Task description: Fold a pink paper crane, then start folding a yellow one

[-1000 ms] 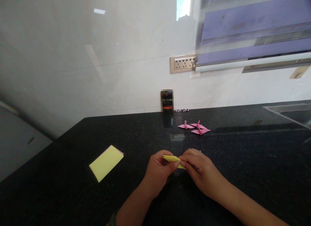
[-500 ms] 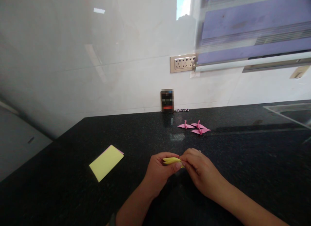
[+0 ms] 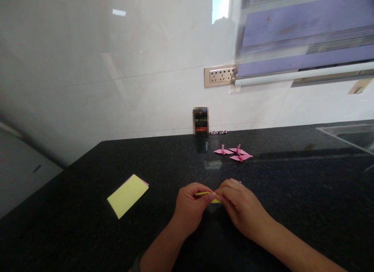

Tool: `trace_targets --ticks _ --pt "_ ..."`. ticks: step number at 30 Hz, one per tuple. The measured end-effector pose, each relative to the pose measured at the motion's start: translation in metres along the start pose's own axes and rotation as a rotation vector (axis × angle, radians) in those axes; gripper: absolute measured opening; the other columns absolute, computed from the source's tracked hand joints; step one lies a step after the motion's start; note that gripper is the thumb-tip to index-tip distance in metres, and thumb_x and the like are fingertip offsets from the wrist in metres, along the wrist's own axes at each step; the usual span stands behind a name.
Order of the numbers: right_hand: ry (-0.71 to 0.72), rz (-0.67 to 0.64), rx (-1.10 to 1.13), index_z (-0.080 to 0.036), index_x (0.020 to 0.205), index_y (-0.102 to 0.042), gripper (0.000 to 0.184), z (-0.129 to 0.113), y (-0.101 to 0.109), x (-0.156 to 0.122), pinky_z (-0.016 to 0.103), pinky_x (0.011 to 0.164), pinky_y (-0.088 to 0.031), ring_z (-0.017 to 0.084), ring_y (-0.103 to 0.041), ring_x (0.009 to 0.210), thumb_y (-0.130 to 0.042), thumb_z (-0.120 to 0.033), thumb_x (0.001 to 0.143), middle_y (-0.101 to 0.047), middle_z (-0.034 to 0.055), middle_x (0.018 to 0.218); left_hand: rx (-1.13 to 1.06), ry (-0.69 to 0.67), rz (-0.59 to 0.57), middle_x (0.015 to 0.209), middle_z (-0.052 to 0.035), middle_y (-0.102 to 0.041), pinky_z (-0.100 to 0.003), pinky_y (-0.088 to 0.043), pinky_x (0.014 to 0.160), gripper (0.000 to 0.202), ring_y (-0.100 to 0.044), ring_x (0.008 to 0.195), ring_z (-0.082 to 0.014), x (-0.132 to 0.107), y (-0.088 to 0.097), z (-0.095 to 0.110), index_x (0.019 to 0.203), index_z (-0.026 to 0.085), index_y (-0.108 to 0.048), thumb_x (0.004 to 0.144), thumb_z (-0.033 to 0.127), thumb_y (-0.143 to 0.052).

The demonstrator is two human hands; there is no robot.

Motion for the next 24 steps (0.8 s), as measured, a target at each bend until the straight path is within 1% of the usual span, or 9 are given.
trace_targets --ticks 7,10,13,15,19,20,21,22,24 --pt "0.000 0.037 0.047 -0.018 0.076 -0.059 0.017 -0.001 0.003 0.000 0.029 0.063 -0.041 0.016 -0.051 0.069 -0.043 -0.014 0.081 -0.055 0.0041 0.071 -0.029 0.024 0.034 0.057 -0.0016 -0.059 -0.023 -0.039 0.053 0.011 -0.051 0.055 -0.0130 0.000 0.005 0.001 0.058 0.015 -0.064 0.063 0.025 -0.064" --pt "0.002 0.062 0.073 -0.018 0.080 -0.059 0.015 0.001 0.004 0.001 0.030 0.064 -0.041 0.016 -0.051 0.071 -0.044 -0.015 0.081 -0.056 0.0042 0.073 -0.057 0.026 0.046 0.060 -0.0024 -0.061 -0.024 -0.040 0.057 0.011 -0.053 0.058 -0.0140 0.000 0.006 0.002 0.060 0.014 -0.065 0.064 0.024 -0.064" --pt "-0.019 0.093 0.096 -0.019 0.083 -0.058 0.015 0.006 0.006 0.001 0.030 0.064 -0.040 0.017 -0.050 0.072 -0.044 -0.014 0.081 -0.055 0.0042 0.074 -0.084 0.029 0.045 0.065 -0.0034 -0.063 -0.025 -0.041 0.061 0.013 -0.054 0.064 -0.0153 0.000 0.006 0.001 0.066 0.015 -0.066 0.067 0.026 -0.061" --pt "-0.020 0.110 0.107 -0.018 0.081 -0.058 0.015 0.006 0.008 0.000 0.030 0.064 -0.040 0.016 -0.050 0.072 -0.044 -0.014 0.081 -0.055 0.0042 0.074 -0.100 0.029 0.035 0.067 -0.0033 -0.063 -0.025 -0.040 0.062 0.016 -0.054 0.066 -0.0153 0.000 0.004 0.000 0.070 0.015 -0.067 0.070 0.028 -0.058" --pt "0.034 0.143 0.099 -0.018 0.077 -0.059 0.016 -0.001 0.014 -0.001 0.029 0.062 -0.040 0.016 -0.051 0.069 -0.044 -0.016 0.081 -0.056 0.0042 0.071 -0.147 0.050 0.033 0.062 -0.0025 -0.061 -0.024 -0.040 0.061 0.018 -0.053 0.062 -0.0144 -0.001 0.002 -0.002 0.066 0.014 -0.067 0.070 0.030 -0.058" --pt "0.045 0.153 0.089 -0.018 0.077 -0.059 0.016 -0.002 0.015 -0.001 0.029 0.061 -0.040 0.016 -0.051 0.069 -0.044 -0.016 0.081 -0.056 0.0042 0.070 -0.171 0.069 0.032 0.064 -0.0032 -0.062 -0.025 -0.040 0.062 0.020 -0.054 0.064 -0.0147 -0.002 0.001 -0.003 0.067 0.013 -0.067 0.070 0.031 -0.059" --pt "0.051 0.166 0.073 -0.018 0.078 -0.060 0.016 -0.002 0.017 -0.002 0.029 0.061 -0.040 0.016 -0.051 0.068 -0.044 -0.016 0.081 -0.056 0.0043 0.070 -0.205 0.091 0.036 0.068 -0.0042 -0.063 -0.025 -0.041 0.064 0.021 -0.055 0.067 -0.0153 -0.002 0.001 -0.006 0.072 0.013 -0.066 0.069 0.032 -0.059" --pt "0.053 0.184 0.049 -0.018 0.078 -0.060 0.016 -0.001 0.018 -0.002 0.029 0.061 -0.041 0.016 -0.051 0.068 -0.044 -0.017 0.081 -0.056 0.0045 0.070 -0.246 0.115 0.046 0.075 -0.0051 -0.064 -0.026 -0.042 0.065 0.023 -0.056 0.070 -0.0159 -0.001 0.001 -0.008 0.080 0.014 -0.065 0.069 0.033 -0.060" --pt "0.058 0.236 -0.020 -0.018 0.080 -0.061 0.016 0.002 0.022 -0.003 0.030 0.062 -0.041 0.017 -0.051 0.069 -0.045 -0.017 0.080 -0.057 0.0053 0.071 -0.324 0.168 0.087 0.084 -0.0059 -0.063 -0.026 -0.044 0.063 0.037 -0.057 0.072 -0.0155 -0.001 0.004 -0.014 0.097 0.016 -0.058 0.066 0.036 -0.062"
Point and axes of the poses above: each hand's wrist, its own x-axis towards the middle knuckle, its own y-axis out of the back of the hand, z = x × y, the point moved 10 cm from there along x, towards the middle knuckle
